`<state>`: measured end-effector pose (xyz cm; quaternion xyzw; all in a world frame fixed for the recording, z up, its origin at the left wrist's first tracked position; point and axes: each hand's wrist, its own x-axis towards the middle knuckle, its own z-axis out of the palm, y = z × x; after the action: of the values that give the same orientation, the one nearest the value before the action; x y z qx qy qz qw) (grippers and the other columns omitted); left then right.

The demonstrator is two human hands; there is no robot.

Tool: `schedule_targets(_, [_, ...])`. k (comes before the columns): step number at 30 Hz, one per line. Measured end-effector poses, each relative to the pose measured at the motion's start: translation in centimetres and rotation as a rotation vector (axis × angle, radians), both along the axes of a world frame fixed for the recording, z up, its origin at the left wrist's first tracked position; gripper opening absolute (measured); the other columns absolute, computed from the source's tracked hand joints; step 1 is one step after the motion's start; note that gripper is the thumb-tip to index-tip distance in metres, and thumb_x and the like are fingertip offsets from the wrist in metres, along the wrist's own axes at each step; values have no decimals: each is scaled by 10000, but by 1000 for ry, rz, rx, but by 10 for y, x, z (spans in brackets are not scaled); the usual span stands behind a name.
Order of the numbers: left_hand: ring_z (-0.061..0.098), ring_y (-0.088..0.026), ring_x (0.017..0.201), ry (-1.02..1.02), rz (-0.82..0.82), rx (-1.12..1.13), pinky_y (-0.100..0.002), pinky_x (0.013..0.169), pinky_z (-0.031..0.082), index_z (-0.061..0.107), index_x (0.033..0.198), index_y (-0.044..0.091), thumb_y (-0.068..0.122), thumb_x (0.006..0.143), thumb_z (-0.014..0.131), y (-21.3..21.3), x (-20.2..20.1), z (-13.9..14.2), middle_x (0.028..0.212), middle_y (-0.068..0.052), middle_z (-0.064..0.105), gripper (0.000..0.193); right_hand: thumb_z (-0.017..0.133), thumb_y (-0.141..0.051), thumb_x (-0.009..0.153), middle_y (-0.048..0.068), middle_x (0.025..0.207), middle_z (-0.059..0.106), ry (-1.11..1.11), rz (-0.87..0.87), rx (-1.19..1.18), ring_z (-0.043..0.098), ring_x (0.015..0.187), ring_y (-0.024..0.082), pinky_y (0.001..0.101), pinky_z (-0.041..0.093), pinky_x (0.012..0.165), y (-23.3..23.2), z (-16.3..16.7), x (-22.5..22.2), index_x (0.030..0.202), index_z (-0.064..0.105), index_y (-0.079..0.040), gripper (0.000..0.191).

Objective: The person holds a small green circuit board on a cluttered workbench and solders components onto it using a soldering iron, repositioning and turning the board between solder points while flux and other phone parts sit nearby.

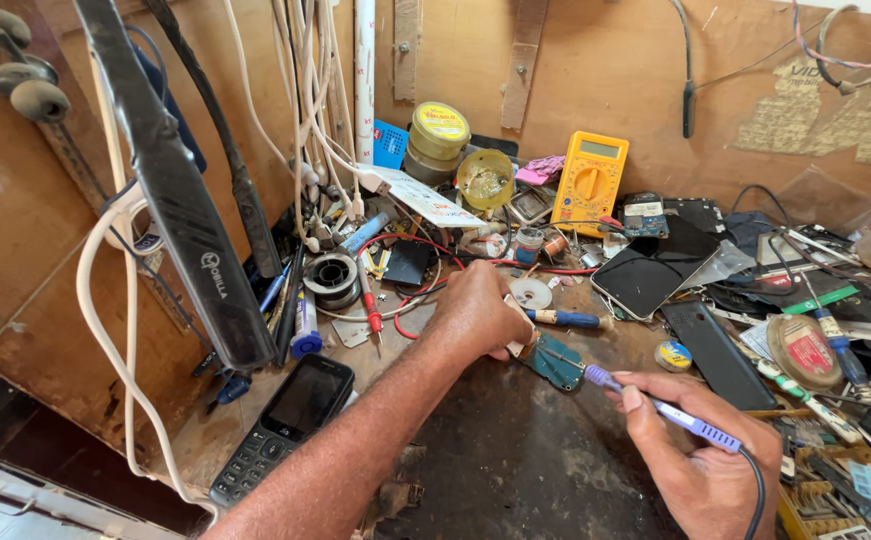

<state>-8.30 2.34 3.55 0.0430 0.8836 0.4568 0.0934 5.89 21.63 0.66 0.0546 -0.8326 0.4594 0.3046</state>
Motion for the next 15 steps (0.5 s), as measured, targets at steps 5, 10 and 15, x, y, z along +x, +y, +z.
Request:
schedule_targets(5, [765, -178, 586, 3, 7, 9, -317, 572, 630, 733, 809, -20, 121, 623, 876, 0, 0, -1, 787, -154, 775, 275, 731, -44, 872, 84, 908, 808, 3, 24, 23, 732, 825, 96, 234, 548, 757, -1, 1, -2, 1007, 780, 23, 158])
schedule_targets(10, [767, -189, 590, 9, 4, 11, -312, 570, 627, 734, 804, -45, 114, 634, 871, 0, 0, -1, 775, -179, 774, 270, 736, -45, 862, 91, 895, 813, -37, -1, 12, 721, 800, 111, 249, 542, 734, 0, 2, -1, 998, 791, 18, 160])
schedule_targets(15, [766, -182, 595, -12, 11, 17, -313, 568, 632, 736, 812, -30, 109, 626, 874, 1, -1, 0, 783, -163, 774, 270, 734, -52, 868, 93, 925, 809, 2, 37, 16, 735, 831, 119, 250, 555, 761, -1, 1, -1, 999, 784, 20, 157])
